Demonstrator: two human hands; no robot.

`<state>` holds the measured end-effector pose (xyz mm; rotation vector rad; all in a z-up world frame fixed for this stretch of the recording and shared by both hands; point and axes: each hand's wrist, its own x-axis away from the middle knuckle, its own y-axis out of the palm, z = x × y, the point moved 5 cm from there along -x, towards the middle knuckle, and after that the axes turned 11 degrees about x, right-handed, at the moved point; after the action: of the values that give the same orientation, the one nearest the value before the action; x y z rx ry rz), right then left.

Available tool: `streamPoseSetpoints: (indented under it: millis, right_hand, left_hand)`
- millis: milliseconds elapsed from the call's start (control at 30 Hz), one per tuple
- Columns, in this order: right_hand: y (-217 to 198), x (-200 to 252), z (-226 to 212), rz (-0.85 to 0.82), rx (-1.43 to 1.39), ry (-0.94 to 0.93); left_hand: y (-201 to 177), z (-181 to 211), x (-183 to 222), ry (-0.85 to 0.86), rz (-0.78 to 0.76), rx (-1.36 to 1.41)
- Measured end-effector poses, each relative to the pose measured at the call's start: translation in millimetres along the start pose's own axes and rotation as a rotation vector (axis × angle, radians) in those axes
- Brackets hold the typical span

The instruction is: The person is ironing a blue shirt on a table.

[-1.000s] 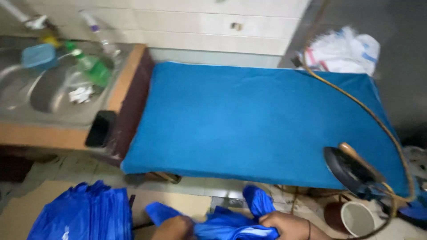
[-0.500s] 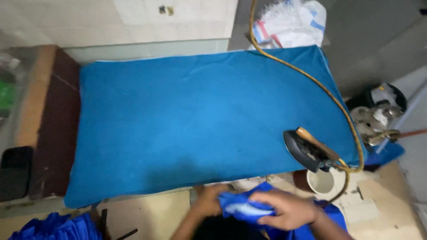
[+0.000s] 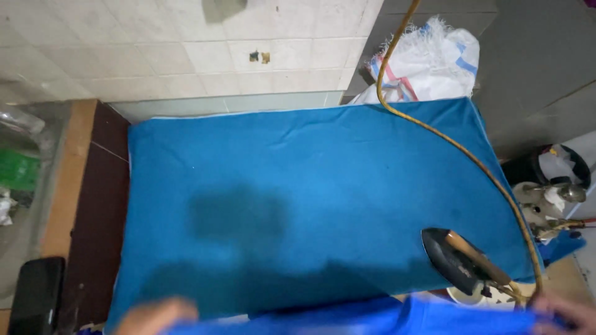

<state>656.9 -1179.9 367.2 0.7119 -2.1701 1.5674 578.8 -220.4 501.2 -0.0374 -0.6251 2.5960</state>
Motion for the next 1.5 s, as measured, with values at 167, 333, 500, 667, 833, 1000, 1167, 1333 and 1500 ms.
streamPoseSetpoints:
  millis: [167,333,500,667,833,1000,1167,1333,1500]
  right_hand:
    - [-229,-118,-305,0.517,-0.147,-0.309]
    - [-262,-121,-449,1.309,0.155,-0.274]
    - [-138,-91,-375,1.044,0.084,-0.229]
    - [-11,-125,-228,0.752,0.442,0.397]
    - [-40,-137,-251,0.964,0.543,0.367]
    - [-22,-145,-318,1.147,0.283,-0.007]
    - [115,-200,-295,0.614,0.015,0.0]
    - [143,-195,-236,0.431,-0.282,0.331]
    - [146,-160,-194,0.23,-0.176,0.471]
  left_hand:
    - [-131,84,-232,0.026,0.464,-0.558]
    - [-58,97,-313,0.226,0.714,-0.853]
    - [104,24,-253,0.098,0.547,-0.647]
    - [175,-102,-152,-0.567,0.69,-0.54]
    - [173,-180,-96,-0.705,1.045,-0.448]
    - [151,-250,-72,-0.863,1.068,-0.306]
    - [156,-267,-75,-0.808,0.806,0.117]
    - [189,-286,-39,-0.588,0.842,0.598]
    - [183,-277,-6,-0.522,0.808,0.887]
